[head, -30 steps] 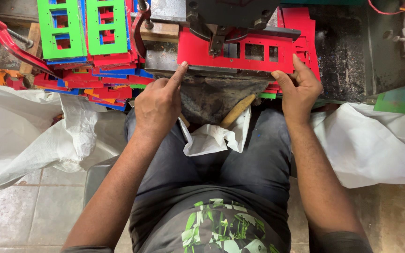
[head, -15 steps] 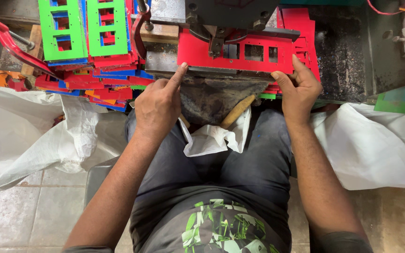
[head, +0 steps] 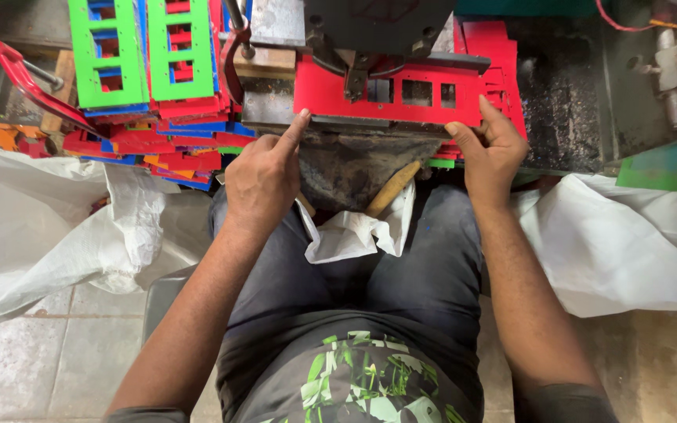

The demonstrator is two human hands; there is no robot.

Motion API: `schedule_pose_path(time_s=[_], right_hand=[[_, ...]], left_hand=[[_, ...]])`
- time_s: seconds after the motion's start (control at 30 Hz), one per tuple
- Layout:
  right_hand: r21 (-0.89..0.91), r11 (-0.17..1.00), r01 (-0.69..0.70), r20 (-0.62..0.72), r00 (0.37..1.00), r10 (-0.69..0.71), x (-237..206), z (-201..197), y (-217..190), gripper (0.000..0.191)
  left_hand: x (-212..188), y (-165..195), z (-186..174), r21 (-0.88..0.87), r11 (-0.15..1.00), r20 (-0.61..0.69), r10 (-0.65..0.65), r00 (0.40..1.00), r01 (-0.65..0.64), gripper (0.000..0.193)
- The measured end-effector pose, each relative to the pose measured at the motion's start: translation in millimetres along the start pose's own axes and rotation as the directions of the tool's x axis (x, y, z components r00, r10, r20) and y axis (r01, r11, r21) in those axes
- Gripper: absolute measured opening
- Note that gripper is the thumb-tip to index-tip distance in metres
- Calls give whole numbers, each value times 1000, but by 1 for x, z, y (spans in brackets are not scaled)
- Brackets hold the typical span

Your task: The person repeatedly places green and red rectangular plastic frames under a press machine, activates the press to punch holes, and removes the finished frames. The person stacks the finished frames to the left and continues the cycle with new frames from the right.

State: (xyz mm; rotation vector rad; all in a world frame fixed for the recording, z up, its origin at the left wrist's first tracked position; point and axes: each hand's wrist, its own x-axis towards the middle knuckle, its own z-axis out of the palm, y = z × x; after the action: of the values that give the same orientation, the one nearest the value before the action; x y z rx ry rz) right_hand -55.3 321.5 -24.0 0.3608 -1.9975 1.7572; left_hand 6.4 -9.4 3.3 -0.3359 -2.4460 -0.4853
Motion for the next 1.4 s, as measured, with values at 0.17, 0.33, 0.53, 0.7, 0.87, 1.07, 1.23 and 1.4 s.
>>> schedule_pose_path(time_s=[0.17,0.33,0.53,0.7,0.87,1.07,1.23,1.4], right_hand=[[32,999,-15,32,999,14,3,-4,-7,52],[-159,986,-46,-45,998,39,10,-7,-10,42],[-201,972,-121,-116,988,99,39,-10,-14,43],[-275,962,2,-12,1000,-5,61,-9,-17,43],[-290,941,-177,-3,983,184,69,-7,-19,48],[-269,961,-63,20,997,71,73,-3,-17,45],[-284,951,-121,6,992,128,73,-4,-24,45],[-274,949,-153,2,987,159,72,-1,-31,46]], left_hand=[[5,3,-5,-16,1000,11,-11,1000,11,51],[8,3,-11,-135,991,-68,-13,998,4,44],[20,3,-12,-272,950,-121,-192,974,154,24],[41,6,-6,-406,854,-59,-381,923,327,22],[53,6,-3,-440,749,127,-495,860,496,36],[57,2,2,-440,742,144,-497,856,505,37],[57,2,4,-460,717,166,-509,844,523,37],[58,3,3,-467,712,164,-512,843,524,37]])
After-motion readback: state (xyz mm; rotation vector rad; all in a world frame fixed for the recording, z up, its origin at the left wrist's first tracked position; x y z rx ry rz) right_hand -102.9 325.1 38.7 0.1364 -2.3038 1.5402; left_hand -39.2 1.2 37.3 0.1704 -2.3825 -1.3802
